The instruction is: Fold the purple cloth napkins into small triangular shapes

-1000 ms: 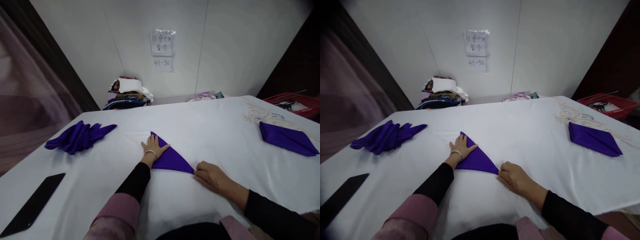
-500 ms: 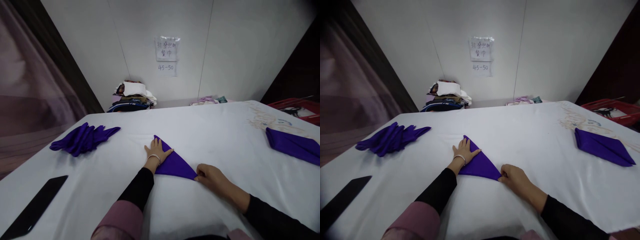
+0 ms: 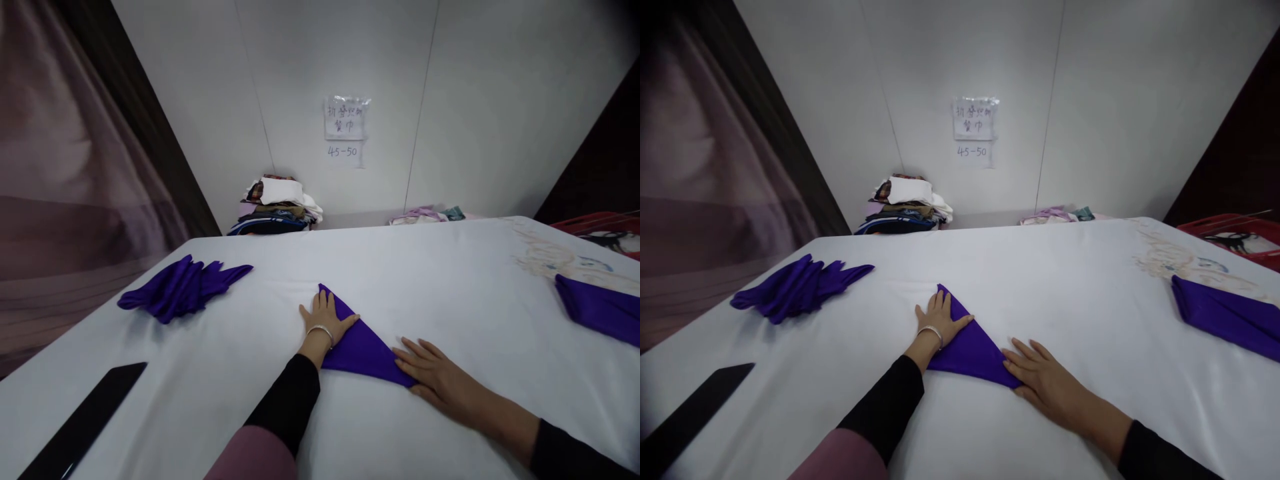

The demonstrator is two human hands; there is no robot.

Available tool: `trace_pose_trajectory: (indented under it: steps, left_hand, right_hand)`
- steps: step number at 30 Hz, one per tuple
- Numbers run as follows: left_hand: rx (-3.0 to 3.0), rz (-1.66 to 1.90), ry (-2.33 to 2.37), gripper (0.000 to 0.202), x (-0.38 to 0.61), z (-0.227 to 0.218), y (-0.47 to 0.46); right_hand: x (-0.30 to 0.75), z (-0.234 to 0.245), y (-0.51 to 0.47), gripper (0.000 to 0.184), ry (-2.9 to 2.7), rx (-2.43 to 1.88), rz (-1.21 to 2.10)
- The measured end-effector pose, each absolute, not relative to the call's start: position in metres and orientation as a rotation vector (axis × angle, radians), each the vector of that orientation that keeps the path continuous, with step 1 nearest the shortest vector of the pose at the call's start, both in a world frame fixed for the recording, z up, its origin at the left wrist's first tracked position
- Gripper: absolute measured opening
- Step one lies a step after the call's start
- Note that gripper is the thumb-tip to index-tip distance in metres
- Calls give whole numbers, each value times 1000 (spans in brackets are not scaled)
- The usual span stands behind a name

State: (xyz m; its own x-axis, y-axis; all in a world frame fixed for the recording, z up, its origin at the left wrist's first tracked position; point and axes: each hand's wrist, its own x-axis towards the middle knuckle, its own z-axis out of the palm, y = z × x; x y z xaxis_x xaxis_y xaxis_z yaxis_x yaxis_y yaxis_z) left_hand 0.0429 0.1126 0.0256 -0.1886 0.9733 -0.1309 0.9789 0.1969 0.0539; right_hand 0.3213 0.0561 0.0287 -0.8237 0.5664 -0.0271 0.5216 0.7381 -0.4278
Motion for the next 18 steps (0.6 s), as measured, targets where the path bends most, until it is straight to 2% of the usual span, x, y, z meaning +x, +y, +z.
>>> trace_pose_trajectory:
  steps: [11,18]
  left_hand:
    - [1906,-39,2319,103,42,23,113]
    - [1925,-16,2332,101,40,18,113]
  right_hand:
    - [340,23,50,54,-2840,-912,651]
    - [313,62,52,66,-2761,-883,592]
